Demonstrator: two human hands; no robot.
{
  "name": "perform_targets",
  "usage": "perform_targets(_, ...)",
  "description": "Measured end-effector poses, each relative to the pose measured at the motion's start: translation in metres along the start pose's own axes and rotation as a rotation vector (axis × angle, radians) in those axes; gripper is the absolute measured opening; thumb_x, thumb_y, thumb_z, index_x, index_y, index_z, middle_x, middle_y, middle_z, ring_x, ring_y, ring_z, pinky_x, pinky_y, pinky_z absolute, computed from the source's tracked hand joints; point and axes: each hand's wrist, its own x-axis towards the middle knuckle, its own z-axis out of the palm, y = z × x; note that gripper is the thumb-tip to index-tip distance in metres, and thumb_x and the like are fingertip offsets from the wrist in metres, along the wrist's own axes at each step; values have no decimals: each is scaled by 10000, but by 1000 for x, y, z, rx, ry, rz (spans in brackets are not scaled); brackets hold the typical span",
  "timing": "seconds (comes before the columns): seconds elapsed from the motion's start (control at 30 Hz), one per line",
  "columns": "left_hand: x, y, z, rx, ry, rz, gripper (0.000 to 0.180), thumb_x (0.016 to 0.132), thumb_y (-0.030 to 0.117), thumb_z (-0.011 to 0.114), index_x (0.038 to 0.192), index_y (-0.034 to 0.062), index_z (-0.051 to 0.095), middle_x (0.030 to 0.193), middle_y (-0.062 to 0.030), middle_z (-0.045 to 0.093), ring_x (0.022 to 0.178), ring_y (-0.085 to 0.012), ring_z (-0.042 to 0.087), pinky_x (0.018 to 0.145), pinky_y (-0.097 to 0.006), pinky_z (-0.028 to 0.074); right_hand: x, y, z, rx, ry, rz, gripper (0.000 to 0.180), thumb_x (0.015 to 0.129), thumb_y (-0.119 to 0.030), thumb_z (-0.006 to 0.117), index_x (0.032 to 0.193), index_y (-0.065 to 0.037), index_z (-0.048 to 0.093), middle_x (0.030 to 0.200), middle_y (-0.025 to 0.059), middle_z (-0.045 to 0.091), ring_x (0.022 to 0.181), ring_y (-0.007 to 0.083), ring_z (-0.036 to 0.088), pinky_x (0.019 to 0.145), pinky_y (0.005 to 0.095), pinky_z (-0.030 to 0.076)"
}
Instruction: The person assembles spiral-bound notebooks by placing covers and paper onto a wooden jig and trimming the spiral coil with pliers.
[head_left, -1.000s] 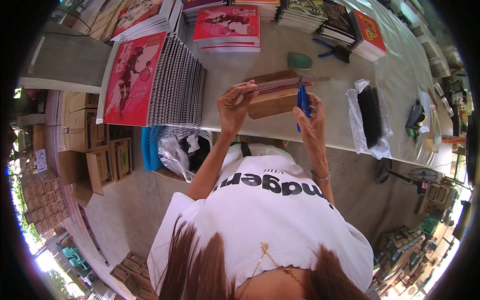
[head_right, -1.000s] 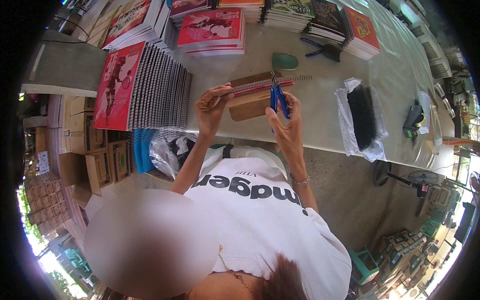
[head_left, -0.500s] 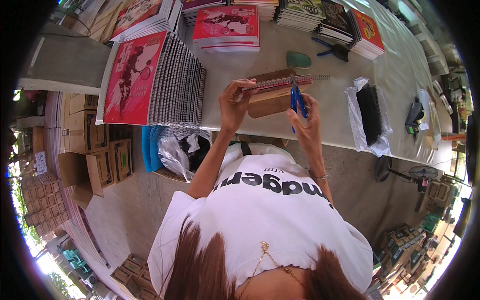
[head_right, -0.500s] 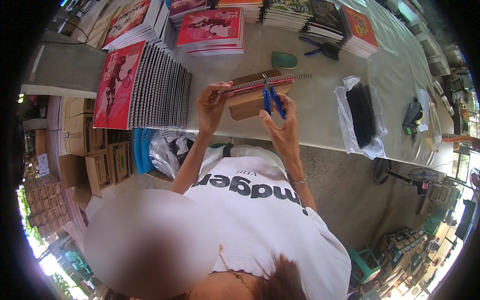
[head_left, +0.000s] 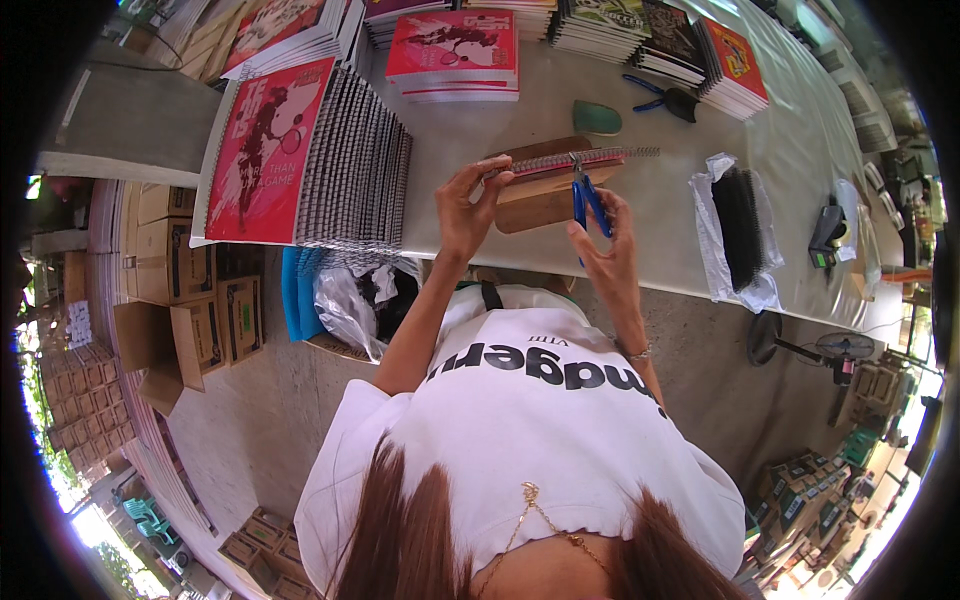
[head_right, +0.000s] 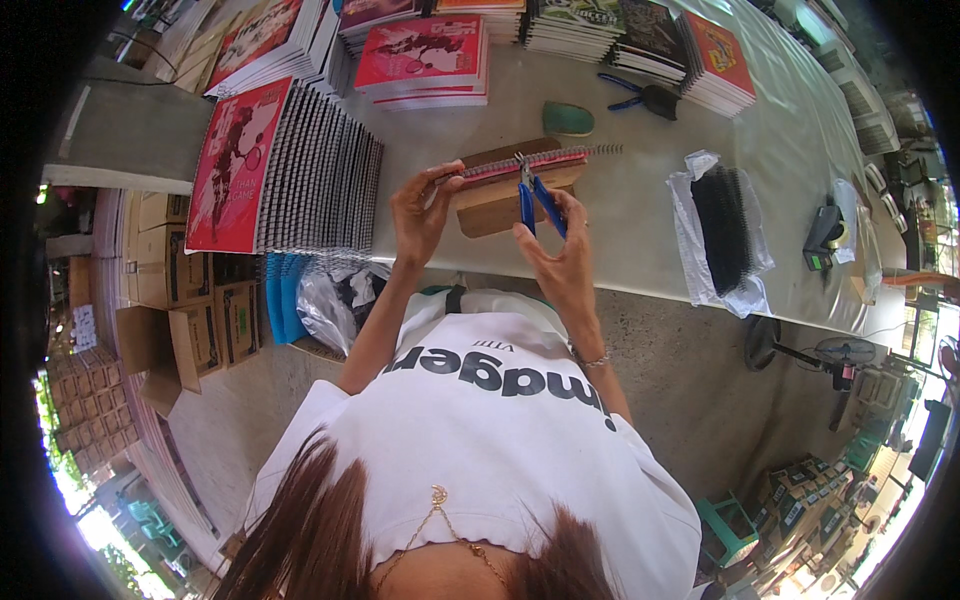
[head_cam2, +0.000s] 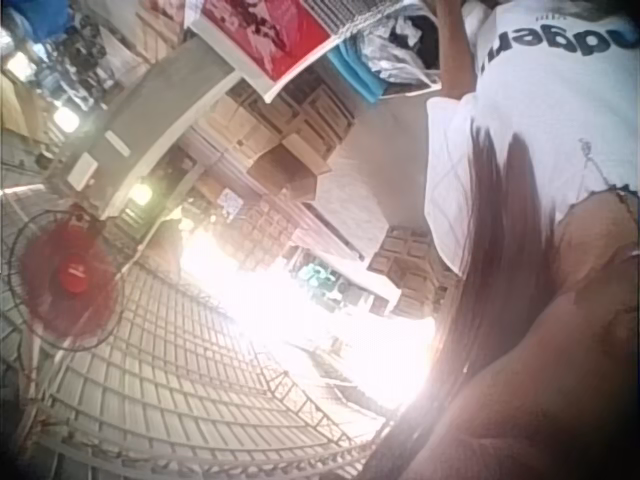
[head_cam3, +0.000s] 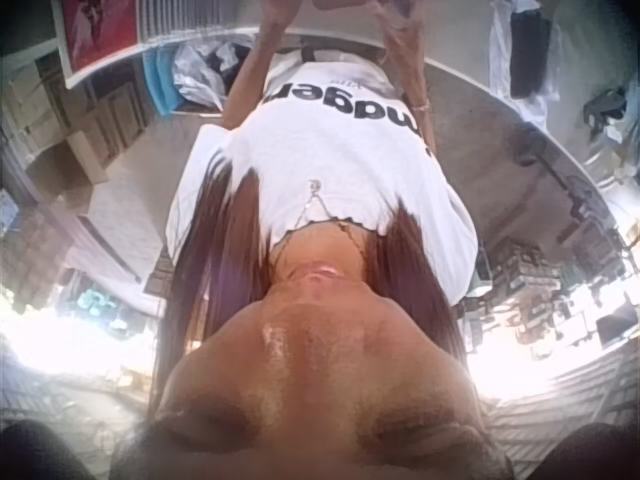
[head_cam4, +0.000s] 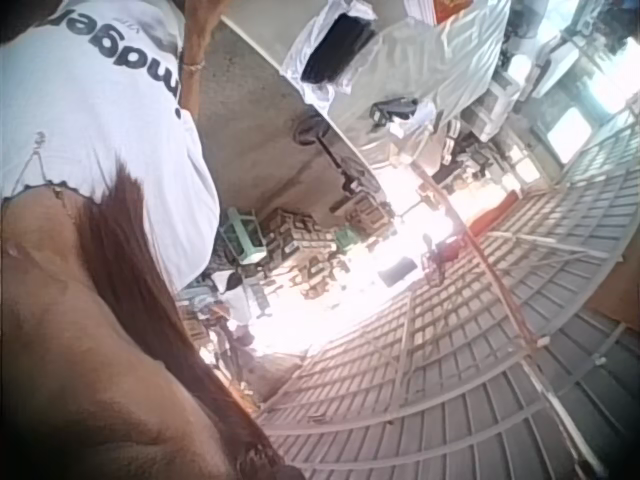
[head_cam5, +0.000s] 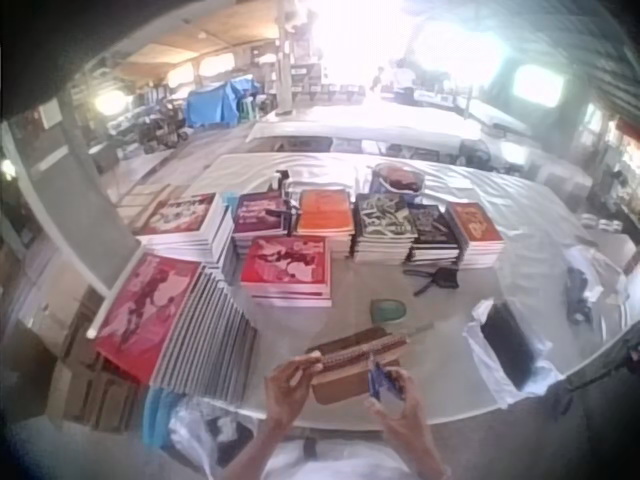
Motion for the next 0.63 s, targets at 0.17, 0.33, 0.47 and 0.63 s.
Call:
perform_targets(0.17, 2, 3, -4, 143, -39, 165, 261, 806, -50, 683, 1043, 57, 711, 1009, -94, 722, 988, -186, 680, 874, -292, 517, -2, -1, -1, -29, 17, 5, 543, 841, -181, 721, 1269, 29, 463, 1212, 148, 534, 1128, 228, 514, 1009, 339, 380)
perform_targets(0.33, 2, 20, -4, 305, -43, 30, 192, 811, -43, 676, 985, 35, 695, 1003, -101, 717, 970, -220, 688, 858, -316, 522, -1, -2, -1, -48, 13, -6, 556, 834, -179, 727, 1272, 34, 459, 1210, 154, 534, 1125, 233, 518, 1001, 342, 390)
perform_targets(0.47, 1, 9, -11, 402, -115, 150, 131, 863, 33, 665, 994, 43, 676, 1045, -102, 710, 939, -230, 695, 832, -327, 538, -3, 0, 4, -29, -18, -10, 561, 828, -174, 732, 1271, 36, 458, 1213, 157, 531, 1128, 234, 518, 996, 353, 398)
perform_targets(0.63, 2, -2, -13, 329, -113, 162, 253, 890, 60, 622, 1142, 81, 613, 1136, -137, 668, 1033, -278, 669, 878, -396, 523, -4, -7, 7, -100, -72, -24, 543, 855, -159, 714, 1313, -16, 461, 1267, 114, 520, 1149, 204, 525, 1012, 315, 405)
